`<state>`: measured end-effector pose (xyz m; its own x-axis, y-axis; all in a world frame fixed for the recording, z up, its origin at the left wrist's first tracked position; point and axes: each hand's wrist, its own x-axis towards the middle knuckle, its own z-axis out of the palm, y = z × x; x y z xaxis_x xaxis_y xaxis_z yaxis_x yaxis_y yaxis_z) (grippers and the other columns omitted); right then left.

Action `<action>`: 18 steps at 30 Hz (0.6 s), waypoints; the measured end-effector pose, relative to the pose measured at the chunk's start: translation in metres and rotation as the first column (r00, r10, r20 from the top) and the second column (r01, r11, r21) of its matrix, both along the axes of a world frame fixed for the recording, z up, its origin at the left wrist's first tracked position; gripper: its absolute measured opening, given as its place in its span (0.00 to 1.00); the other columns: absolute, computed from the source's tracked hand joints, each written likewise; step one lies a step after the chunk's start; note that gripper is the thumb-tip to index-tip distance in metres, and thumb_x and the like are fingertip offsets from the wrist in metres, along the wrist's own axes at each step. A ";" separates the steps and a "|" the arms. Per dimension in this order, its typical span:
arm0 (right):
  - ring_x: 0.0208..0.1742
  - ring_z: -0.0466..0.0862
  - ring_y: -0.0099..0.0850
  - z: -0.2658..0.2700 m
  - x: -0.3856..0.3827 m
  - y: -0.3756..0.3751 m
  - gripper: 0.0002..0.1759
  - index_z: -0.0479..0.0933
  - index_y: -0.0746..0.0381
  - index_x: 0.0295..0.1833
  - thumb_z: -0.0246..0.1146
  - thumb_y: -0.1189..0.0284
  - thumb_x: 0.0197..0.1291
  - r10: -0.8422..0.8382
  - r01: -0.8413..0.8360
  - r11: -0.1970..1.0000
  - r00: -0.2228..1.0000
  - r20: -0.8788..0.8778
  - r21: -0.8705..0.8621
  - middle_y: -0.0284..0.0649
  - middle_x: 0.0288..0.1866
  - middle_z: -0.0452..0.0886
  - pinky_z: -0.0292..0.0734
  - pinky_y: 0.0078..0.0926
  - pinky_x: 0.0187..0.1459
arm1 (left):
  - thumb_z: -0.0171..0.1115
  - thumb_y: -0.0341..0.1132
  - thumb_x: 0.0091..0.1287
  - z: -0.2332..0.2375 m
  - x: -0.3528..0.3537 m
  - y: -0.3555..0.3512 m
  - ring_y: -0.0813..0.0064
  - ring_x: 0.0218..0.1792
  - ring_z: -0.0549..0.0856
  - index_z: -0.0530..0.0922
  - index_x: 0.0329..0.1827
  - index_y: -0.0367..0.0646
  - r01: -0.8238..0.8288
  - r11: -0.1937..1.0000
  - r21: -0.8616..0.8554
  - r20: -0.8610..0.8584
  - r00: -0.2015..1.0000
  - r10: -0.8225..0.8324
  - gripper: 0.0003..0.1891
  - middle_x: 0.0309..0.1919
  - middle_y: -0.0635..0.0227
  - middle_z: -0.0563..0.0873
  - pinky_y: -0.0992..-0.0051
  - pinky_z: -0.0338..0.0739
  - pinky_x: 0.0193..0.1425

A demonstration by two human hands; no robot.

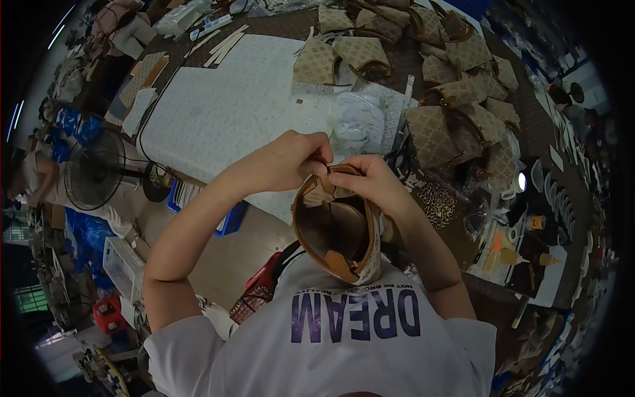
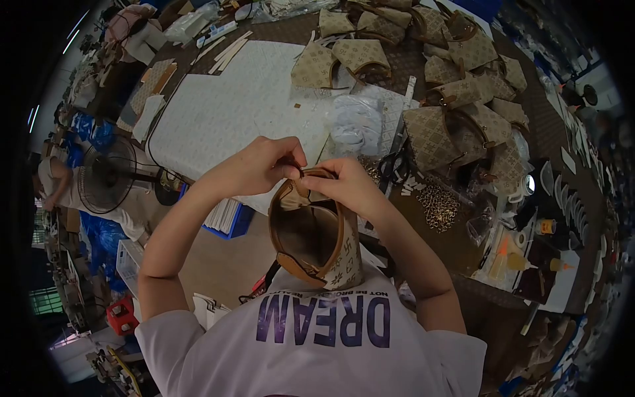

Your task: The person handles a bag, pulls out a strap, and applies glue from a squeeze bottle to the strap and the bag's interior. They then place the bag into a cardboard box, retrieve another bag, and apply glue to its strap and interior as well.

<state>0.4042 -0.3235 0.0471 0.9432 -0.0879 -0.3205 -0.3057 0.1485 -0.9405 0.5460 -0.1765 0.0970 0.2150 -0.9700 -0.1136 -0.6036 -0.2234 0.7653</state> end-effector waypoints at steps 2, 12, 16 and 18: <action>0.37 0.79 0.19 0.002 0.001 -0.001 0.17 0.80 0.70 0.44 0.68 0.66 0.57 0.008 -0.008 1.000 1.000 -0.008 -0.009 0.35 0.37 0.83 0.74 0.18 0.41 | 0.61 0.21 0.59 -0.004 0.000 0.000 0.63 0.31 0.85 0.74 0.40 0.36 0.005 1.000 -0.013 0.016 1.000 -0.005 0.08 0.27 0.58 0.84 0.70 0.76 0.37; 0.36 0.80 0.21 -0.009 -0.002 -0.010 0.16 0.79 0.69 0.44 0.67 0.67 0.57 -0.074 0.083 0.984 0.995 0.062 -0.159 0.38 0.36 0.84 0.75 0.21 0.40 | 0.69 0.40 0.61 -0.057 -0.020 0.015 0.87 0.28 0.72 0.75 0.41 0.37 -0.247 0.969 0.021 -0.546 0.809 0.218 0.16 0.24 0.77 0.77 0.81 0.67 0.30; 0.35 0.80 0.21 -0.013 -0.001 -0.008 0.15 0.79 0.68 0.42 0.67 0.66 0.57 -0.086 0.103 0.974 0.992 0.094 -0.202 0.38 0.34 0.84 0.75 0.22 0.39 | 0.72 0.40 0.57 -0.067 -0.031 0.012 0.88 0.23 0.64 0.70 0.22 0.43 -0.422 0.905 0.059 -0.565 0.733 0.379 0.19 0.19 0.82 0.69 0.82 0.61 0.25; 0.33 0.79 0.21 -0.020 0.000 -0.008 0.15 0.79 0.68 0.41 0.67 0.66 0.56 -0.083 0.106 0.969 0.991 0.107 -0.222 0.38 0.33 0.84 0.75 0.22 0.38 | 0.72 0.40 0.57 -0.065 -0.030 0.012 0.88 0.22 0.63 0.68 0.20 0.43 -0.413 0.910 0.042 -0.504 0.777 0.377 0.20 0.17 0.82 0.68 0.81 0.60 0.24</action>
